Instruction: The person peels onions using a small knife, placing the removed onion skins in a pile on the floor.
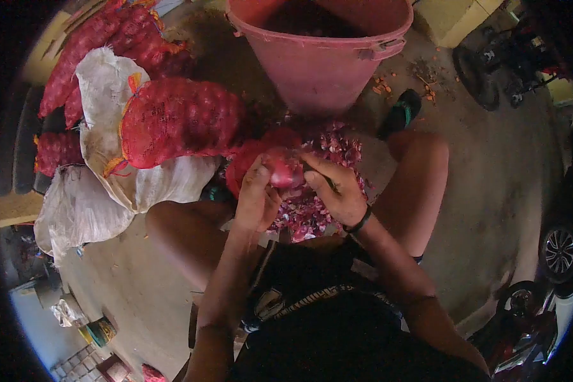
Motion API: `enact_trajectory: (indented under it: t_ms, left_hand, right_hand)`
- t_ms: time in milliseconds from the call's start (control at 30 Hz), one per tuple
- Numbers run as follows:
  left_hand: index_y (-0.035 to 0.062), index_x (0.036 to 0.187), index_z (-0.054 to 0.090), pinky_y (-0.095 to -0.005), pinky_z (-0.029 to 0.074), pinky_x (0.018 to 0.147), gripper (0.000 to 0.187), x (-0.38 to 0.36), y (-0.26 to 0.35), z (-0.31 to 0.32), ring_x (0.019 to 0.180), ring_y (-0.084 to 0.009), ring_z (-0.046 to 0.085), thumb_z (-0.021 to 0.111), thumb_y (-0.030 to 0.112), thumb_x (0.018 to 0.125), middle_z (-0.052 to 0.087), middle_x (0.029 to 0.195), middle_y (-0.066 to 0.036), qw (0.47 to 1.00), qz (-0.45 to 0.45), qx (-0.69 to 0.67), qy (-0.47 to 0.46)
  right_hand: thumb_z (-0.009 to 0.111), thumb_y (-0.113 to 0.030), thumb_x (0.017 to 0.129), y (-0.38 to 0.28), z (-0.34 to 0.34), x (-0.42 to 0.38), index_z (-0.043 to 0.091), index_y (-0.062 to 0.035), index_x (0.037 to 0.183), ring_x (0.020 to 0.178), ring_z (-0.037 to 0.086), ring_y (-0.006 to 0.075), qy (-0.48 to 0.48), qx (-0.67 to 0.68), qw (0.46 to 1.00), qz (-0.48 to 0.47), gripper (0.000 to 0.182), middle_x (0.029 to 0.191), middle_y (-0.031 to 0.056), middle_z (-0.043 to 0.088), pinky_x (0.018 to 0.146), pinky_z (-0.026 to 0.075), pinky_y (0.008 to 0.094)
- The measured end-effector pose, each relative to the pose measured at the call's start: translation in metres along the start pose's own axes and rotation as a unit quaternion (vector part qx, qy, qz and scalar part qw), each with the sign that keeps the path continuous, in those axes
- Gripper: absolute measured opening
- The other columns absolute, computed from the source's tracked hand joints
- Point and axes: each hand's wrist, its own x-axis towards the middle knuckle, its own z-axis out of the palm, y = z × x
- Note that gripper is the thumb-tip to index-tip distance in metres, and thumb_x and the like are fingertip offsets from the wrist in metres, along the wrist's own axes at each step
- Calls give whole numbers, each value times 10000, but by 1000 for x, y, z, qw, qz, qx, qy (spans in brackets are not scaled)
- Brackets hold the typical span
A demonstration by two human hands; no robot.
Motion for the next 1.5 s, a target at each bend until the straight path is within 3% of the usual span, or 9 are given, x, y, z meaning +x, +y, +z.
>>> enact_trajectory:
  t_ms: [100,200,300,433,633,733,833,1067,1500]
  left_hand:
    - [-4,1313,440,-378,526,953,529,1,12,1,1129,-231,604,694,99,861,571,1242,-134,999,-44,-6,-19]
    - [-11,1339,431,-406,497,996,556,5,15,-1,1160,-240,583,692,86,857,570,1247,-128,1000,-25,9,-11]
    - [10,1346,438,-430,441,1049,582,6,16,-7,1213,-255,549,716,124,847,561,1280,-130,997,-18,70,-14]
    - [21,1346,449,-424,425,1065,580,3,14,-4,1219,-261,540,721,105,841,557,1294,-138,997,-35,65,-21]
    - [24,1354,428,-459,456,1030,580,-1,14,0,1237,-252,521,689,18,836,512,1345,-141,996,-41,-60,-44]
    - [102,1376,401,-506,436,1032,602,4,12,-1,1231,-250,523,700,90,854,507,1345,-97,998,-39,-30,-26]
    - [107,1344,409,-488,448,1014,542,6,-1,3,1221,-240,521,673,74,871,525,1306,-86,999,11,-34,0]
    - [127,1176,452,-360,535,900,431,8,-13,15,1058,-176,595,652,-67,847,558,1137,-51,997,12,-46,69]
    - [97,1186,459,-363,500,976,451,8,-10,17,1107,-207,591,669,-74,826,551,1253,-106,999,21,-17,32]
  right_hand:
    - [529,-202,1005,10,4,0,527,-14,1356,777,612,135,16,6,1000,-21,398,915,106,674,720,488,272]
    - [488,-235,1031,-8,-6,-6,489,-18,1392,616,439,58,-51,300,930,207,421,737,3,525,550,379,217]
    - [498,-270,1019,-6,-1,-10,470,-32,1409,567,361,24,-97,372,896,220,458,810,-13,556,477,278,185]
    - [468,-290,1038,-11,-9,-6,490,-58,1397,560,361,34,-29,343,907,242,429,707,-42,453,483,282,189]
    - [514,-319,1011,24,-22,5,493,-79,1398,736,606,130,144,218,923,283,456,938,49,668,655,469,235]
    - [523,-292,1005,51,-15,-3,479,-44,1396,1000,666,262,106,-183,974,78,465,1171,169,662,844,506,348]
    - [519,-257,1004,30,-8,-11,437,-23,1415,1150,610,338,39,-155,976,151,480,1264,250,587,933,472,392]
    - [595,-168,944,-13,4,-11,390,-31,1450,1061,615,379,12,-124,992,-13,564,1172,246,603,894,491,381]
    - [549,-184,979,-4,-4,-12,513,-68,1388,649,542,195,45,-43,998,0,427,823,94,585,607,468,333]
